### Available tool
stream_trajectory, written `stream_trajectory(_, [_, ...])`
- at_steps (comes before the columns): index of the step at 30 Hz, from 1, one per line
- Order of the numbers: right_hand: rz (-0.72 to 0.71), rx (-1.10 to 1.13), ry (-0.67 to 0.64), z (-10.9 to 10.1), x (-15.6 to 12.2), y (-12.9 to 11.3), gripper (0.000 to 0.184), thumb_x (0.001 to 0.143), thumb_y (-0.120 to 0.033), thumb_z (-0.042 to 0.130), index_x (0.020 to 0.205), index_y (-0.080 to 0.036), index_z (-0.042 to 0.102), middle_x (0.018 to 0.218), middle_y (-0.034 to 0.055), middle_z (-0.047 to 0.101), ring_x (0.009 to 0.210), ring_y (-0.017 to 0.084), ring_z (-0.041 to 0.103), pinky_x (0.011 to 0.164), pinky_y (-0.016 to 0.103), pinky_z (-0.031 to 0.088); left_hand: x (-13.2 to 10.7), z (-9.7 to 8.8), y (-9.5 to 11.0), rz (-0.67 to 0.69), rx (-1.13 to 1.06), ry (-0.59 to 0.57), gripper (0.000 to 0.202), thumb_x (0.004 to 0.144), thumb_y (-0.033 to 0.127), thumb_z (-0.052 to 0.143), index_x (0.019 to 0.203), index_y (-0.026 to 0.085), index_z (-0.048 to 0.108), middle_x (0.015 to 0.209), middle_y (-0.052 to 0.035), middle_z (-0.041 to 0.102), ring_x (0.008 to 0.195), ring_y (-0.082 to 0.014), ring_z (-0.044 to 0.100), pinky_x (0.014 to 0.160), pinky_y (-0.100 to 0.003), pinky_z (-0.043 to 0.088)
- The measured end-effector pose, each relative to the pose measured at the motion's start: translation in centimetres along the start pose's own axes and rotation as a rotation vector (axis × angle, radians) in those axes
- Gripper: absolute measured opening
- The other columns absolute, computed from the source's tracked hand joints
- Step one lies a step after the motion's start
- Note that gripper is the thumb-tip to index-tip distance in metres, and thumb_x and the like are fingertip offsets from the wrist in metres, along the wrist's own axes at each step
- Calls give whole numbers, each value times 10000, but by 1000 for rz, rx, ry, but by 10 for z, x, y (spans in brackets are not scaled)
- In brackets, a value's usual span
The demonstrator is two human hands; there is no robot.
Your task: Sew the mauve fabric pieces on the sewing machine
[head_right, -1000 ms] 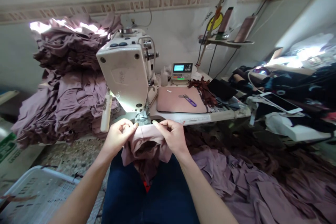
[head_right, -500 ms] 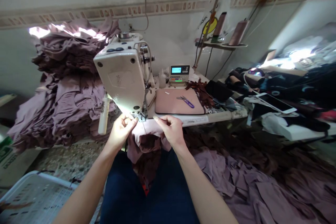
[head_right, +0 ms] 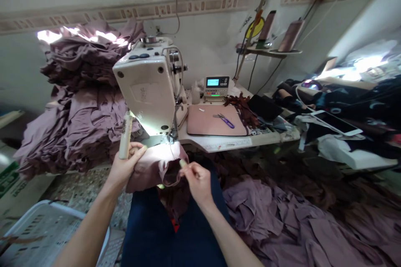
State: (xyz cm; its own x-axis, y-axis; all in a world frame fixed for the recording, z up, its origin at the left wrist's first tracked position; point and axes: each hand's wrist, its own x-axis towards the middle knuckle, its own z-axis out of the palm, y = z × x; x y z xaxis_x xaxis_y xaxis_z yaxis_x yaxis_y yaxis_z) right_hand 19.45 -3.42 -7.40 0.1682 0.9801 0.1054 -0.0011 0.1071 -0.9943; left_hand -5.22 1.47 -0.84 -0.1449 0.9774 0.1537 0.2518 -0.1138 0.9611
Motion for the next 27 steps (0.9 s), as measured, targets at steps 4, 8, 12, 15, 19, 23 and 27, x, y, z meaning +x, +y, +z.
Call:
stream_trajectory(4, [174,217,-261,40,-14,-3,654,850,-830,724,952,-186,759,846,39,709,642,170,652,621,293,561,12,11,5,89,99,15,319,875,477,826,931,172,751,766,-4,668,683,-152,571,629,-232,424])
stream_trajectory(8, [236,353,-183,57,-23,-10,567,884,-753,763,855,-194,673,776,-5,651,544,111,581,518,240,472,4,21,-1,35,81,-60,372,887,524,798,864,156,756,758,-20,684,694,-161,587,660,-243,446])
stream_trajectory(12, [200,278,-61,35,-31,-17,526,870,-664,811,698,-208,614,578,-50,517,432,95,444,430,248,313,-18,14,-10,9,3,-196,412,921,537,766,787,149,738,732,-20,665,686,-158,578,668,-248,449])
stream_trajectory(15, [125,94,-177,8,-34,-28,382,911,-545,782,750,-199,755,576,-19,598,466,125,478,469,269,345,-32,4,-10,46,12,-384,425,936,505,773,707,151,720,699,-21,621,666,-151,554,635,-243,428])
stream_trajectory(19, [-29,-230,-540,-13,-33,-55,180,941,-269,727,832,-221,861,765,15,797,663,180,652,644,277,458,-48,8,0,123,64,-407,249,955,415,771,905,171,776,881,-59,702,785,-180,624,688,-248,474])
stream_trajectory(23, [-47,-335,-818,-22,-29,-76,279,988,-245,668,782,-214,855,641,1,765,611,176,664,648,261,465,-67,27,2,25,88,-831,275,976,446,739,960,175,782,877,-50,728,778,-183,638,681,-246,482])
stream_trajectory(27, [22,-397,-825,-38,-22,-72,237,946,-340,770,779,-192,851,629,4,739,567,159,624,568,251,408,-76,30,-10,-113,9,-997,440,956,550,749,790,143,730,680,-5,619,628,-131,521,597,-226,403])
